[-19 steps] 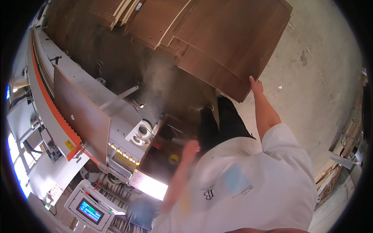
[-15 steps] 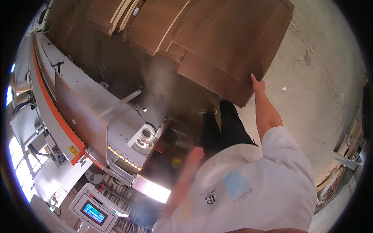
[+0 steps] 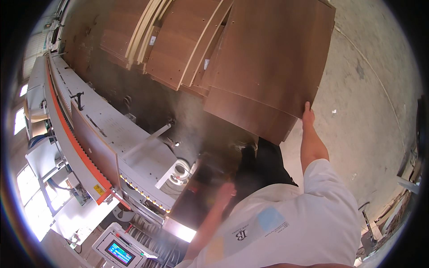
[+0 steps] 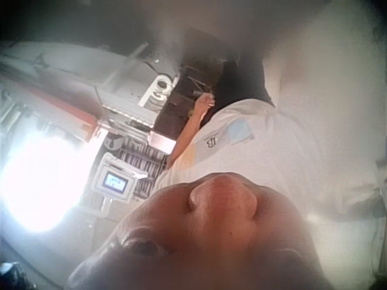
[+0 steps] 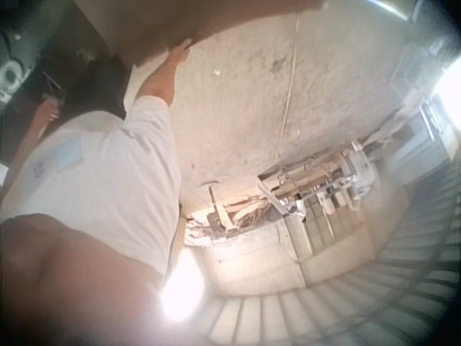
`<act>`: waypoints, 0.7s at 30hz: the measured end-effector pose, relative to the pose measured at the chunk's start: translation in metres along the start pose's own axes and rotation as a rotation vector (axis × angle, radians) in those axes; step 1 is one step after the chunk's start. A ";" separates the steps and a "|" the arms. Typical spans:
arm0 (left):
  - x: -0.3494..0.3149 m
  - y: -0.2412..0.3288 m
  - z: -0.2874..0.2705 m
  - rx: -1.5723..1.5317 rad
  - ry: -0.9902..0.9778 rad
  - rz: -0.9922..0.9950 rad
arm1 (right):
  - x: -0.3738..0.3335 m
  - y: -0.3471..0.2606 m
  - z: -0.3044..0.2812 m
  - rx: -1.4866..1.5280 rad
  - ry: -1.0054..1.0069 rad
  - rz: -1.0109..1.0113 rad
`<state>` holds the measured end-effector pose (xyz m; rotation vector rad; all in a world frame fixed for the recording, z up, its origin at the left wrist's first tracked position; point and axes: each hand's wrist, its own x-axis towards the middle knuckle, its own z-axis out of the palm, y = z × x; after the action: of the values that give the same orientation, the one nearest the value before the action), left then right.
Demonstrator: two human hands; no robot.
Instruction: The person picks up wooden boards from a stack and feeds them one at a time into an edge banding machine.
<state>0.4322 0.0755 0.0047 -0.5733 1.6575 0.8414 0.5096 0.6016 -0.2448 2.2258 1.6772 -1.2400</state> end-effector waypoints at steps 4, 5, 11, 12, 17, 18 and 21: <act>0.001 0.013 0.006 -0.040 -0.084 0.066 | 0.009 -0.011 -0.017 0.350 -0.197 0.268; 0.005 0.014 0.006 -0.010 -0.090 0.094 | -0.002 -0.016 -0.024 0.386 -0.244 0.262; 0.031 0.054 0.007 0.084 -0.149 0.277 | -0.043 0.003 -0.043 0.607 -0.408 0.213; 0.037 0.068 0.007 0.138 -0.145 0.335 | -0.056 0.004 -0.053 0.575 -0.415 0.218; 0.047 0.178 0.028 -0.276 -0.212 0.278 | -0.100 0.051 -0.119 0.388 -0.535 0.285; 0.041 0.201 0.037 -0.393 -0.239 0.311 | -0.111 0.062 -0.131 0.460 -0.522 0.291; 0.020 0.241 0.060 -0.725 -0.338 0.364 | -0.154 0.086 -0.171 0.509 -0.560 0.332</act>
<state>0.2847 0.2737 0.0336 -0.5756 1.1305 1.7346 0.6644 0.5380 -0.0647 1.9695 0.8166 -2.0940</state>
